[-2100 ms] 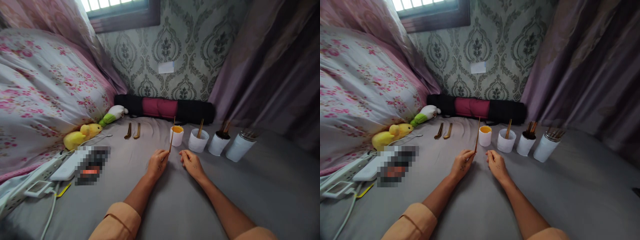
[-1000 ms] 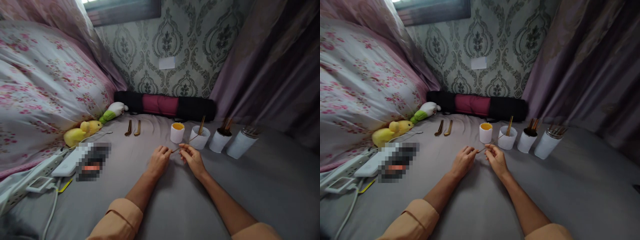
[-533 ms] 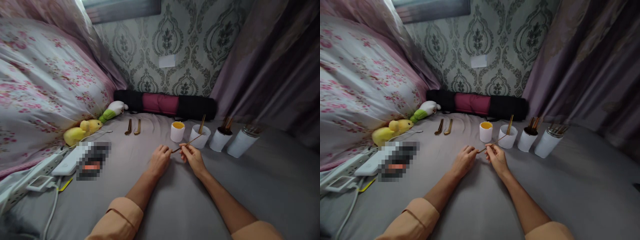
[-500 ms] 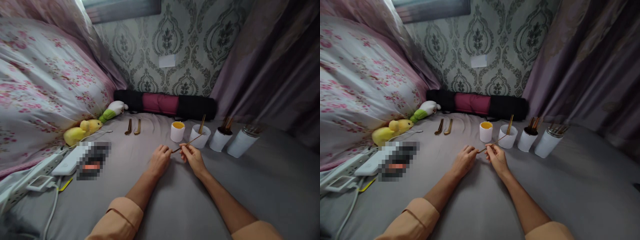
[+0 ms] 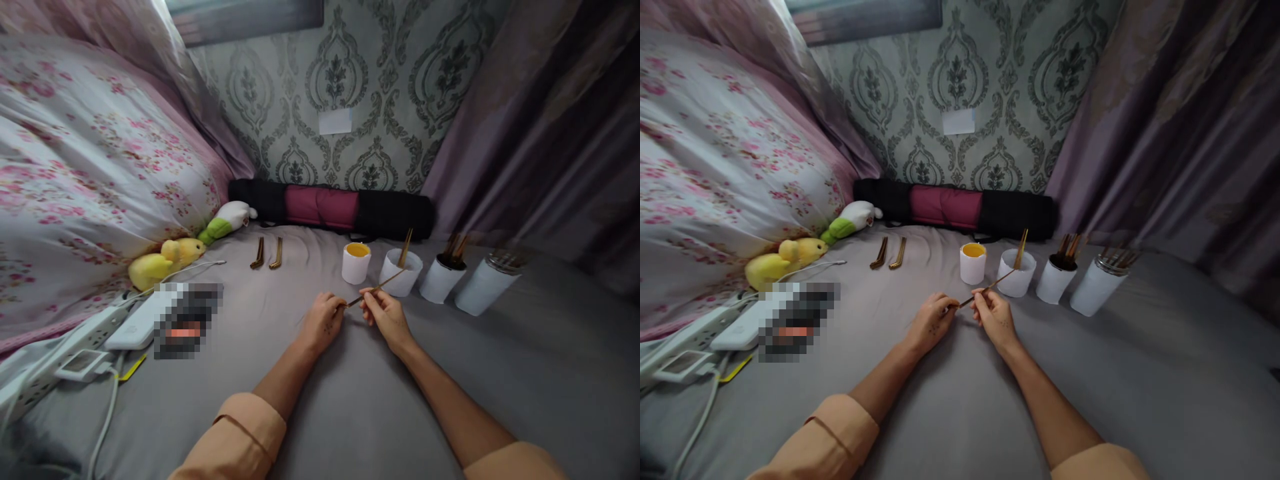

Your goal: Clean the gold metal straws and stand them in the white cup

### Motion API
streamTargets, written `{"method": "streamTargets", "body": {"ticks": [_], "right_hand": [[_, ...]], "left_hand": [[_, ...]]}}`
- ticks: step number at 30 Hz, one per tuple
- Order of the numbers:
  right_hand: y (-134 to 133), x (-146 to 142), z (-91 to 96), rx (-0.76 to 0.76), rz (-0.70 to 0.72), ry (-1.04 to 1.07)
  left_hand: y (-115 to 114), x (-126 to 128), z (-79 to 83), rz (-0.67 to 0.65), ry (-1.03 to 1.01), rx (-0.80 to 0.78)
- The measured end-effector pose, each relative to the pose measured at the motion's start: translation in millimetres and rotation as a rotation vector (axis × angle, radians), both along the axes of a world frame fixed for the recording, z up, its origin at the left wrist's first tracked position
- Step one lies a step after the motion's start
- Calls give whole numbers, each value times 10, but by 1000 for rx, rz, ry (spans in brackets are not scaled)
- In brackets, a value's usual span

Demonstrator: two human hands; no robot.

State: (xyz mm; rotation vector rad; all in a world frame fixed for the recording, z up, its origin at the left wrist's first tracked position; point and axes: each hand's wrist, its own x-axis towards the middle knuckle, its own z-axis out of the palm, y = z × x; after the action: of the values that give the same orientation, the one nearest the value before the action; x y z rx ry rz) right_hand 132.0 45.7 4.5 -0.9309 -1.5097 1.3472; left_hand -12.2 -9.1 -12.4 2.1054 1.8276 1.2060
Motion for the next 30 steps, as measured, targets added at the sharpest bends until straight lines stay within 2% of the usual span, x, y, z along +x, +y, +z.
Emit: {"method": "streamTargets", "body": {"ticks": [9,15,20,24,30], "right_hand": [[9,3,-7,-6,1,10],[25,8,-26,-1,-10,36],[27,15,-24,-16,-46,50],[36,30,-27,-21,-66,71],[52,40,-36,-21,-90,60]], "left_hand": [[24,13,25,9,-153,-70],[15,45,64,-12,-330,-133],[19,86,104,-31,-530,-224],[25,125,154,-44,-739,-374],[12,139,183,-149,-1023,-480]]}}
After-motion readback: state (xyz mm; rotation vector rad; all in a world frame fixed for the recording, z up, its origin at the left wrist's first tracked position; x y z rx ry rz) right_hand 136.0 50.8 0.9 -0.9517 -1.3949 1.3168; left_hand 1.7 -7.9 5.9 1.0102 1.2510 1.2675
